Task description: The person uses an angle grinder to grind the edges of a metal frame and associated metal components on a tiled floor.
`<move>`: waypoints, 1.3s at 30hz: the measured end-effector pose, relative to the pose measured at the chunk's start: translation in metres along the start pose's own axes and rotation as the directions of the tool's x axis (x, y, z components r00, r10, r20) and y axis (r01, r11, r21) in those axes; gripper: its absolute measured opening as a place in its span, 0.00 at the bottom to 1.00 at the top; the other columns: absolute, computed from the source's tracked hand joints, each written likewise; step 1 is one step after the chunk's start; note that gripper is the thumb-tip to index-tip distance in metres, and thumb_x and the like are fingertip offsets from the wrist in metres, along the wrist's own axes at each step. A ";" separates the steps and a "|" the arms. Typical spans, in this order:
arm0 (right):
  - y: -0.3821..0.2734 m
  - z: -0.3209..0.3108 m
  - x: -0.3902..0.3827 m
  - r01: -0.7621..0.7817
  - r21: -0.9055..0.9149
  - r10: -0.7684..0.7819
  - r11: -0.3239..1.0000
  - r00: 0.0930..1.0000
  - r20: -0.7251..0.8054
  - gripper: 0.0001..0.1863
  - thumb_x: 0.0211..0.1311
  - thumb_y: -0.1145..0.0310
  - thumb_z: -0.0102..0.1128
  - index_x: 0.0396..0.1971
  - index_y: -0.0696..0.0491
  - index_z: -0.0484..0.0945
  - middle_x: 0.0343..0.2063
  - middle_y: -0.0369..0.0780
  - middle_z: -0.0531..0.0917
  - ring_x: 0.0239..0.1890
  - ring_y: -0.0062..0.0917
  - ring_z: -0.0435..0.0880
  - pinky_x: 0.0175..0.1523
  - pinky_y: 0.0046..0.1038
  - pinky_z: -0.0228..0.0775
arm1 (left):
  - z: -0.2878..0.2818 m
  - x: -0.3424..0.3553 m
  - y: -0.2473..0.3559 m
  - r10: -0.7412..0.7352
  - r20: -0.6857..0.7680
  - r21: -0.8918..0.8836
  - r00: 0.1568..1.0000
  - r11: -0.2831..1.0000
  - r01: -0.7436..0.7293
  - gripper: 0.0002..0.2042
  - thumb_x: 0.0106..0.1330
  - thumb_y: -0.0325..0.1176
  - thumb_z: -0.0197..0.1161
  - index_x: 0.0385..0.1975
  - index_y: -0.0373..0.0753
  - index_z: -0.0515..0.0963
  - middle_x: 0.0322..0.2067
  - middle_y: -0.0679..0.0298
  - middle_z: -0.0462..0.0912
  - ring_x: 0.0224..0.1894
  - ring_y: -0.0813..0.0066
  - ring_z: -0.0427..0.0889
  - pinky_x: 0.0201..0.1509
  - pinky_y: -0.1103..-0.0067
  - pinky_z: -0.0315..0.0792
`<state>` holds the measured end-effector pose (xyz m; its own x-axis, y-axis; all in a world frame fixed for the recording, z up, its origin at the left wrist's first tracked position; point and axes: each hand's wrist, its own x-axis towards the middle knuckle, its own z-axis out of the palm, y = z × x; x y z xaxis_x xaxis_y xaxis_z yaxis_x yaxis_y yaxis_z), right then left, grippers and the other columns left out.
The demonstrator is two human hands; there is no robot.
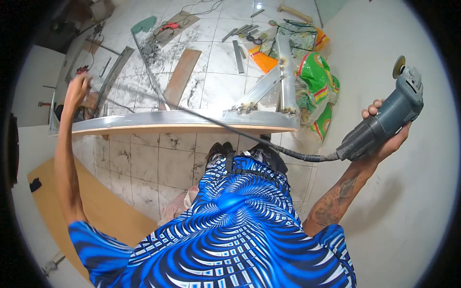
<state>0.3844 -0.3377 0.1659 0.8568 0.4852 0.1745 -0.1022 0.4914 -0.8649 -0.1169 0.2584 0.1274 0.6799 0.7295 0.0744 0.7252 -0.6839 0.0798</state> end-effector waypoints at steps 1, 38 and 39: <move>-0.004 0.001 -0.001 0.032 -0.044 -0.033 0.999 0.999 -0.023 0.29 0.71 0.47 0.36 0.47 0.63 0.69 0.35 0.49 0.75 0.35 0.33 0.77 0.40 0.35 0.72 | 0.003 0.046 0.028 -0.003 0.076 -0.012 0.997 1.000 0.004 0.20 0.69 0.45 0.55 0.29 0.31 0.79 0.24 0.45 0.81 0.33 0.44 0.82 0.39 0.60 0.72; -0.050 -0.010 -0.026 0.063 -0.405 -0.136 0.912 0.978 -0.156 0.38 0.62 0.38 0.48 0.50 0.63 0.68 0.35 0.48 0.75 0.31 0.31 0.76 0.37 0.33 0.70 | 0.260 0.119 0.672 0.629 -0.047 -0.937 0.776 0.241 -0.252 0.19 0.60 0.47 0.60 0.24 0.34 0.83 0.28 0.44 0.83 0.35 0.45 0.84 0.42 0.60 0.78; -0.052 -0.012 -0.025 0.045 -0.398 -0.109 0.916 0.984 -0.140 0.38 0.62 0.38 0.49 0.50 0.63 0.68 0.36 0.48 0.75 0.33 0.31 0.76 0.39 0.33 0.70 | 0.267 0.104 0.678 0.665 -0.121 -0.932 0.737 0.180 -0.315 0.18 0.60 0.46 0.60 0.24 0.35 0.83 0.28 0.44 0.83 0.34 0.44 0.84 0.42 0.60 0.78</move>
<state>0.3745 -0.3844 0.2006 0.9251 0.3228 0.2001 0.1458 0.1846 -0.9719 0.4749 -0.1293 -0.0759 0.9701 0.0827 0.2281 -0.1856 -0.3525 0.9172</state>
